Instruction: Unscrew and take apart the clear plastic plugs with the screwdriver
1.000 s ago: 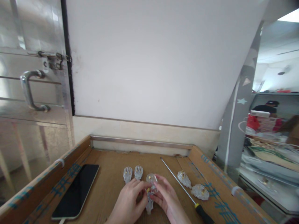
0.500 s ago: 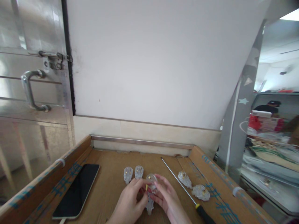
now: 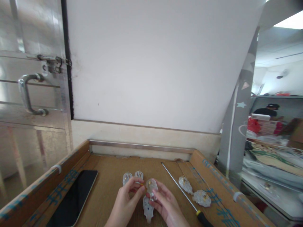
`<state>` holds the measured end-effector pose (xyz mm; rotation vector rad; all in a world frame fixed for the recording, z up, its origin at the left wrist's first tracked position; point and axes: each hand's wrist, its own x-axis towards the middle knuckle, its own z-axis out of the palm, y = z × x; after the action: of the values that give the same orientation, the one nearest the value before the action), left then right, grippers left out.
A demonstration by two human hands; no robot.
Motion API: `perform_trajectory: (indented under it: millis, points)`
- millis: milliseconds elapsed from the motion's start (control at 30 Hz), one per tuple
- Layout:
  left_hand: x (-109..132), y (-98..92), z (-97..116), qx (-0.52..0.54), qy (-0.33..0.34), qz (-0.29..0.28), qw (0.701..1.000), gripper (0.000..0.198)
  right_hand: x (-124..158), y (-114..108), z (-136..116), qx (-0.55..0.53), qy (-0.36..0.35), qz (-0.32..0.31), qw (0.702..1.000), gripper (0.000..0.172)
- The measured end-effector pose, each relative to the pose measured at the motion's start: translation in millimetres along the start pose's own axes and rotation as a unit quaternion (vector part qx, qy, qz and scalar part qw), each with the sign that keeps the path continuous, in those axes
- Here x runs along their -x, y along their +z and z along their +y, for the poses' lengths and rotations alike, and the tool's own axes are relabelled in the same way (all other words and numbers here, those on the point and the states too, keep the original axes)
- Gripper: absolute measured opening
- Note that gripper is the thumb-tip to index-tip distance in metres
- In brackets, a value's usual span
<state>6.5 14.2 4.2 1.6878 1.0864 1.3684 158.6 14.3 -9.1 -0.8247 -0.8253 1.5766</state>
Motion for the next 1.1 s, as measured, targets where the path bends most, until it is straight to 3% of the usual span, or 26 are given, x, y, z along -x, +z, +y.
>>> perform_trajectory:
  millis: [200, 667, 1100]
  points:
    - [2.1, -2.0, 2.4, -0.095, 0.029, -0.004, 0.995, 0.005, 3.1, 2.2, -4.4, -0.01, 0.008, -0.024, 1.0, 0.046]
    - [4.6, -5.1, 6.9, -0.308, 0.132, 0.034, 0.942, 0.008, 7.8, 9.8, -11.7, 0.0, 0.01, -0.007, 1.0, 0.05]
    - [5.3, -5.1, 7.5, -0.276, 0.092, 0.053, 0.955, 0.012, 6.9, 13.2, -14.4, 0.025, 0.002, -0.001, 1.0, 0.042]
